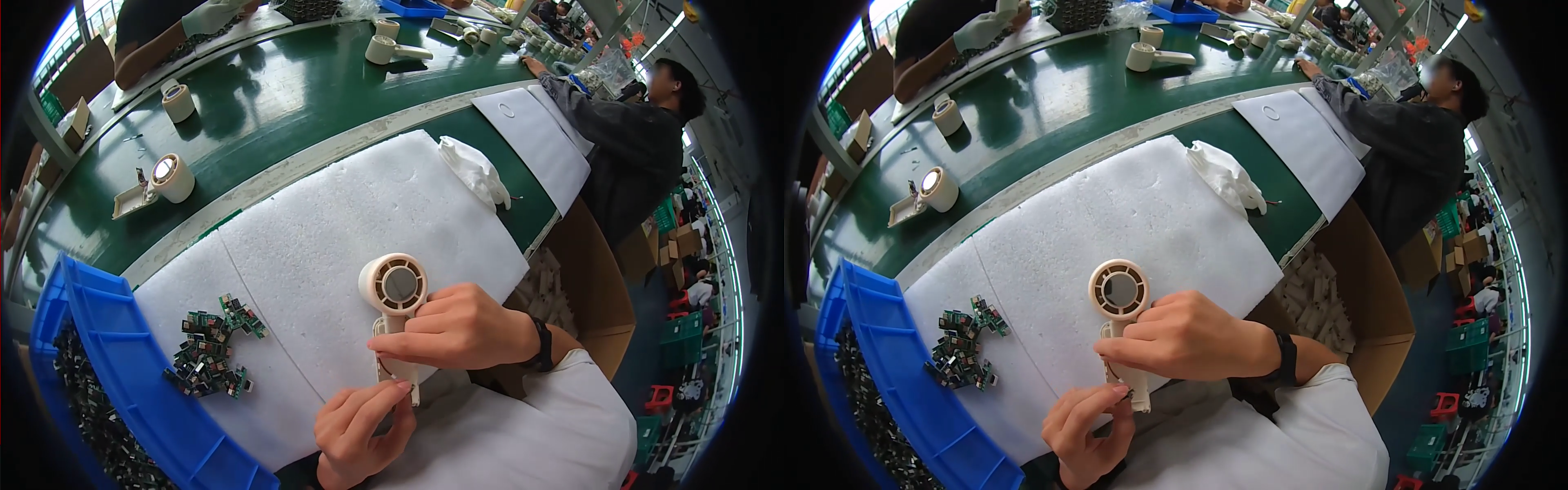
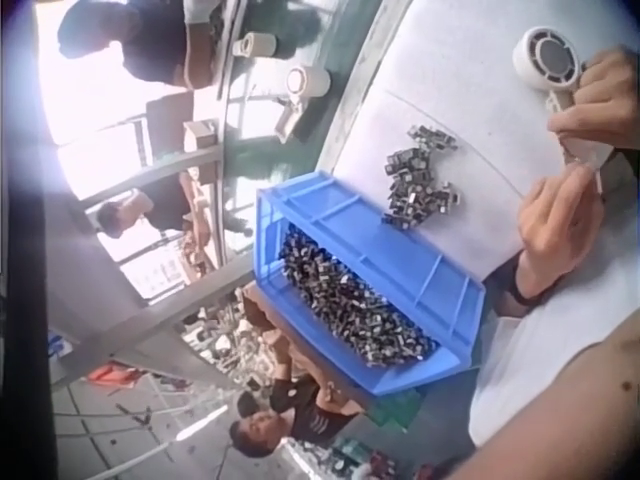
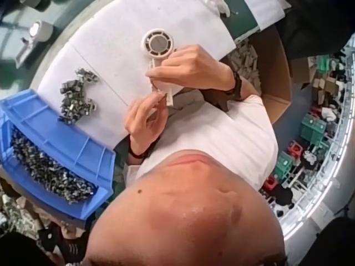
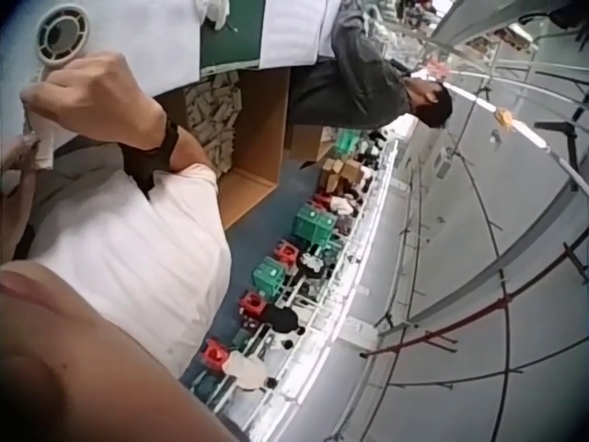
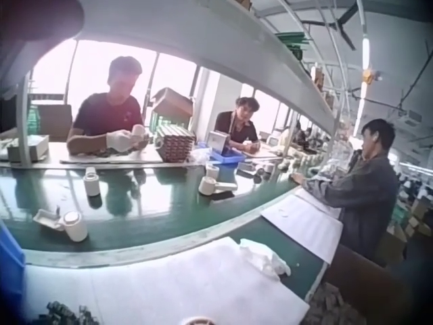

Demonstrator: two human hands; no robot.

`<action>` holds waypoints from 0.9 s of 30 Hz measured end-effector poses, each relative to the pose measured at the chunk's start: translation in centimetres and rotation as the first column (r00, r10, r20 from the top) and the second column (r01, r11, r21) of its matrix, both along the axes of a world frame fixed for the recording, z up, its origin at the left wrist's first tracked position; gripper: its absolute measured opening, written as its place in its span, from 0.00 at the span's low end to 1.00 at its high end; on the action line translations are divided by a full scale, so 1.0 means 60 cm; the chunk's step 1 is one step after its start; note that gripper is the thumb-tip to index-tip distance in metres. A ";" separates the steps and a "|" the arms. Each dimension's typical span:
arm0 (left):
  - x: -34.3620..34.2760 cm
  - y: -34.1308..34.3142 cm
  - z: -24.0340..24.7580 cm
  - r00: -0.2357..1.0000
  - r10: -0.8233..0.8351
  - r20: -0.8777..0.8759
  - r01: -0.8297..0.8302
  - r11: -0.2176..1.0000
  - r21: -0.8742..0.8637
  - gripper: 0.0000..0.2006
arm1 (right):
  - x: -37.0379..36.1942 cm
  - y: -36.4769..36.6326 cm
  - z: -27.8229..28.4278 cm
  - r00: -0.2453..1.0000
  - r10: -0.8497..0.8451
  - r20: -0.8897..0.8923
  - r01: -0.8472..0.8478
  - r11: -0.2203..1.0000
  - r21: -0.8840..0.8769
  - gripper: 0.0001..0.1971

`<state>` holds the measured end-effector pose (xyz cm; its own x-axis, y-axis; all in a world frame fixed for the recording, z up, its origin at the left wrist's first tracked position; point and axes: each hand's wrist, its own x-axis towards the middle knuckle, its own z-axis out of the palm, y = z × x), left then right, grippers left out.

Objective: Assembling small handheld fans by fitting internal components and circuit boards into the housing.

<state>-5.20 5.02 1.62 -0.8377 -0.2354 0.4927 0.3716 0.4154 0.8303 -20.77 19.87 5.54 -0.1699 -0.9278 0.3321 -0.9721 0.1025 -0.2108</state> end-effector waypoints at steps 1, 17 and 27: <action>-0.003 -0.002 0.000 0.998 -0.028 -0.053 0.027 0.999 -0.021 0.19 | 0.009 -0.003 -0.005 0.994 -0.037 0.098 0.043 0.998 -0.055 0.14; -0.016 -0.007 -0.012 0.951 0.247 0.186 -0.297 0.896 0.329 0.15 | 0.040 -0.032 -0.034 0.827 -0.232 0.513 0.334 0.935 -0.115 0.09; -0.019 -0.027 -0.004 0.975 0.129 0.179 -0.167 0.963 0.213 0.17 | 0.035 -0.024 -0.026 0.773 -0.185 0.607 0.284 0.956 -0.070 0.09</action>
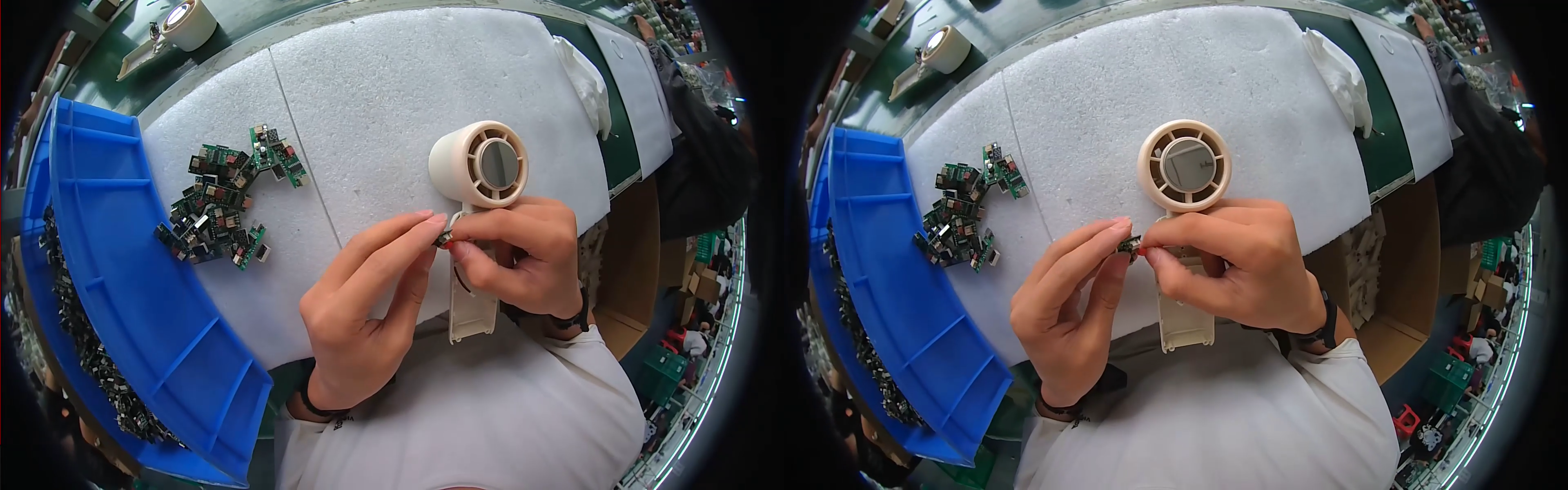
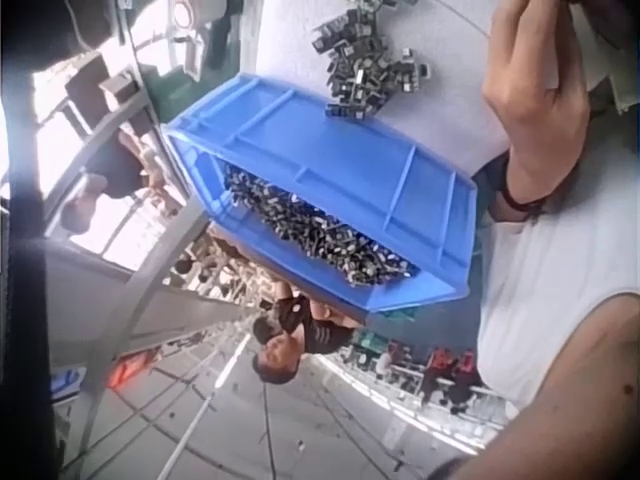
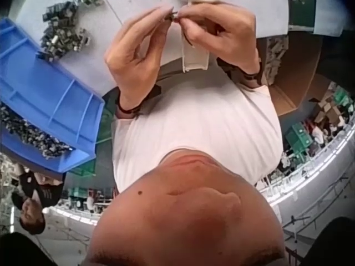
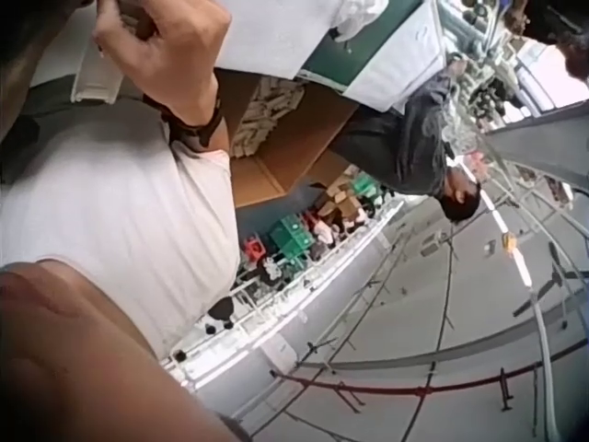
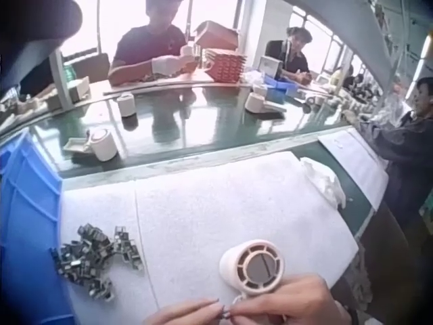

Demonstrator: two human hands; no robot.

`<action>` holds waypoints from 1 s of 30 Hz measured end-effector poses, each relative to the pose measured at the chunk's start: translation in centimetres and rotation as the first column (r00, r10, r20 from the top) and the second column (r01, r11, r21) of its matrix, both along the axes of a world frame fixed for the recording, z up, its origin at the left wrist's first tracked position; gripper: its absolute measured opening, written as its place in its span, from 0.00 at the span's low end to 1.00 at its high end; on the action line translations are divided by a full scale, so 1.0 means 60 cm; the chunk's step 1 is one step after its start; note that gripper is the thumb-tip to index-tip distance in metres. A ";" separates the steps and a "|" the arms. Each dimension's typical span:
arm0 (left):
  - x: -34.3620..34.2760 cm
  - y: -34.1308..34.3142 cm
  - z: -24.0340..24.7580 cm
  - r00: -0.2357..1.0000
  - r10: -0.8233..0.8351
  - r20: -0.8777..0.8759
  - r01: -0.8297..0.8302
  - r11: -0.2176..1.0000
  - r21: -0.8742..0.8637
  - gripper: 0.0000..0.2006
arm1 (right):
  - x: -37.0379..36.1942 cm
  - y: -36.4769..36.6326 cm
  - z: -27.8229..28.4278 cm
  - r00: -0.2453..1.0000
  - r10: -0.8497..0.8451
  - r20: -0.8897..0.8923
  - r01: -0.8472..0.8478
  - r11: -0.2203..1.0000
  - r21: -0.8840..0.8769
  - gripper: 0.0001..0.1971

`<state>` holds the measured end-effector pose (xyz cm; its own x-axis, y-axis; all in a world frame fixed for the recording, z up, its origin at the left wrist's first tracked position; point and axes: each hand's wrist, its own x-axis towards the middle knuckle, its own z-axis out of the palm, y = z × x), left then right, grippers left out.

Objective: Assembling small handheld fans by fitting internal components and circuit boards into the housing.

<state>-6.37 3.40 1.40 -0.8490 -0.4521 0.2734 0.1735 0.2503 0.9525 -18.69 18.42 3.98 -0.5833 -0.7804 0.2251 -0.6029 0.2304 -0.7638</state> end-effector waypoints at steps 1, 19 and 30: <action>0.002 -0.002 -0.002 1.000 -0.002 0.006 0.002 1.000 -0.001 0.17 | 0.000 -0.001 0.001 1.000 0.004 -0.004 -0.004 1.000 -0.003 0.08; 0.012 -0.015 0.018 0.970 -0.221 0.102 0.203 0.966 0.157 0.15 | -0.045 0.030 -0.021 0.959 0.275 -0.074 -0.284 0.940 -0.187 0.09; 0.015 -0.005 0.024 0.971 -0.205 0.124 0.198 0.978 0.065 0.16 | -0.046 0.033 -0.030 0.937 0.348 -0.011 -0.341 0.911 -0.231 0.10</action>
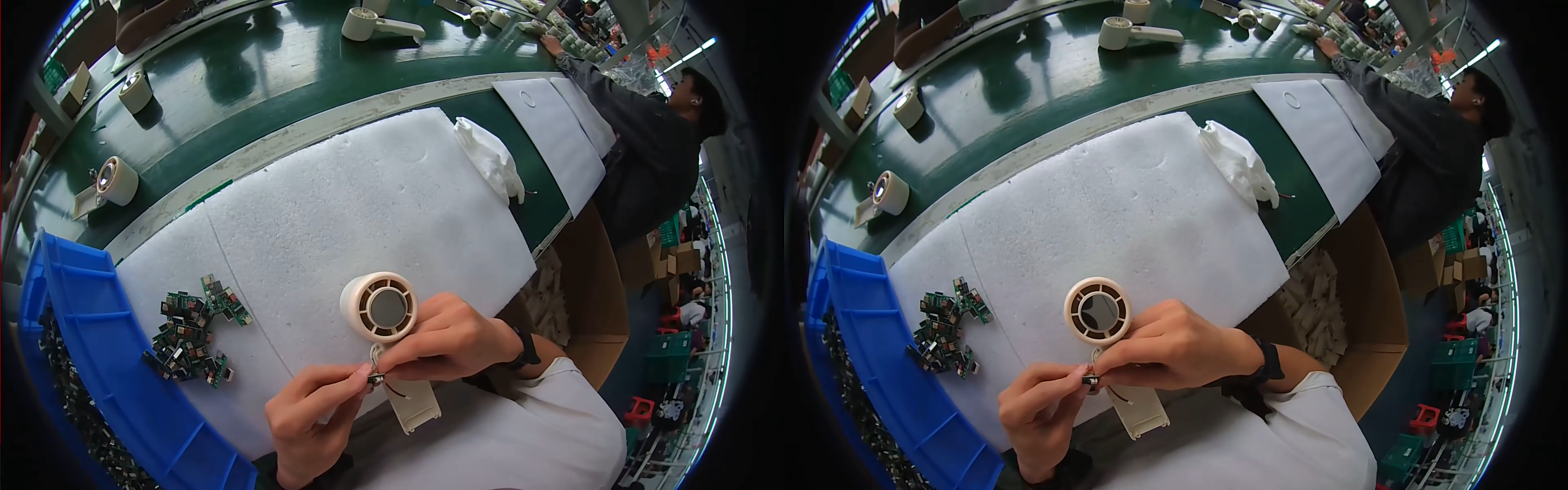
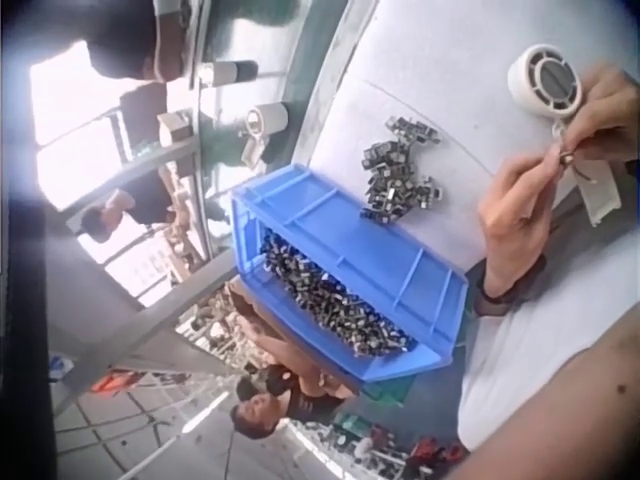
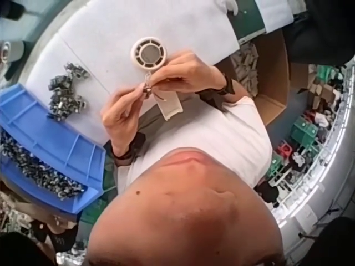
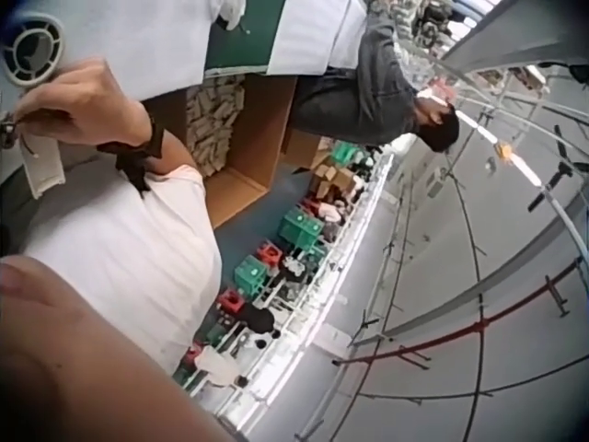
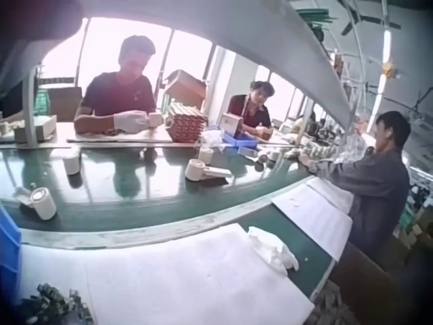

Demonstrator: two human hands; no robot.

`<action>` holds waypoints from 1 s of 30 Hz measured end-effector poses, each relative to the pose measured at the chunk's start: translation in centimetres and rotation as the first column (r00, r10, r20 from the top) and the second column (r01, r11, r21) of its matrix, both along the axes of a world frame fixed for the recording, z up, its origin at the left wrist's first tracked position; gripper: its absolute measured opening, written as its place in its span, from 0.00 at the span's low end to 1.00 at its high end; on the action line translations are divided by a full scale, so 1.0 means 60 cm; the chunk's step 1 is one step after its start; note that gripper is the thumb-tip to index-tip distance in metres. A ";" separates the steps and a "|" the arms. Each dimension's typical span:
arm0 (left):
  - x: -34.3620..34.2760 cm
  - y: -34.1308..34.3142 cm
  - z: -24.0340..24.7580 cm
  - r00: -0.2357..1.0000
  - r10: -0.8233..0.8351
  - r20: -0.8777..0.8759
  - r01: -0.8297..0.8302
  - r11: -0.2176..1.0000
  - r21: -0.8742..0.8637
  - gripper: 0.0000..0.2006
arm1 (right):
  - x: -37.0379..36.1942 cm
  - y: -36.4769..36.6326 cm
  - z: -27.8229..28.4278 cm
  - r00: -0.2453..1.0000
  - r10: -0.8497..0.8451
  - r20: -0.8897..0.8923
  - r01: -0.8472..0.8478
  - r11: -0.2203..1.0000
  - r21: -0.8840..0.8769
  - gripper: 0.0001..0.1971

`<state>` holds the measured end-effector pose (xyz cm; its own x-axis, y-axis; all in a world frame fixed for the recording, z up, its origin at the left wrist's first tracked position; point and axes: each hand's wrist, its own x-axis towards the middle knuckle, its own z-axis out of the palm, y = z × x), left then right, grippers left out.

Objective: Assembling small handheld fans by fitting internal components and circuit boards into the housing.

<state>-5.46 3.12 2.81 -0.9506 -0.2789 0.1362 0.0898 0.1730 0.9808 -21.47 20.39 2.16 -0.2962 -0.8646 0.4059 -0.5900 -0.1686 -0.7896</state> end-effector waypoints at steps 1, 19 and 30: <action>-0.001 0.001 0.000 1.000 0.012 -0.004 -0.012 1.000 -0.011 0.15 | -0.001 -0.001 0.000 1.000 -0.001 0.001 0.001 1.000 -0.007 0.10; -0.006 -0.006 -0.014 1.000 0.018 0.008 -0.019 0.996 0.082 0.18 | -0.004 -0.001 0.001 1.000 -0.023 0.012 0.022 0.999 0.040 0.12; 0.001 -0.007 -0.002 0.999 -0.044 0.026 0.037 0.975 0.221 0.15 | 0.005 -0.009 0.011 0.991 -0.093 -0.099 0.087 0.994 -0.065 0.11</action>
<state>-5.38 2.67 2.69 -0.9645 -0.2600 0.0466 0.0618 -0.0506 0.9968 -21.19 19.86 2.81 -0.3265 -0.8092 0.4885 -0.6814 -0.1566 -0.7149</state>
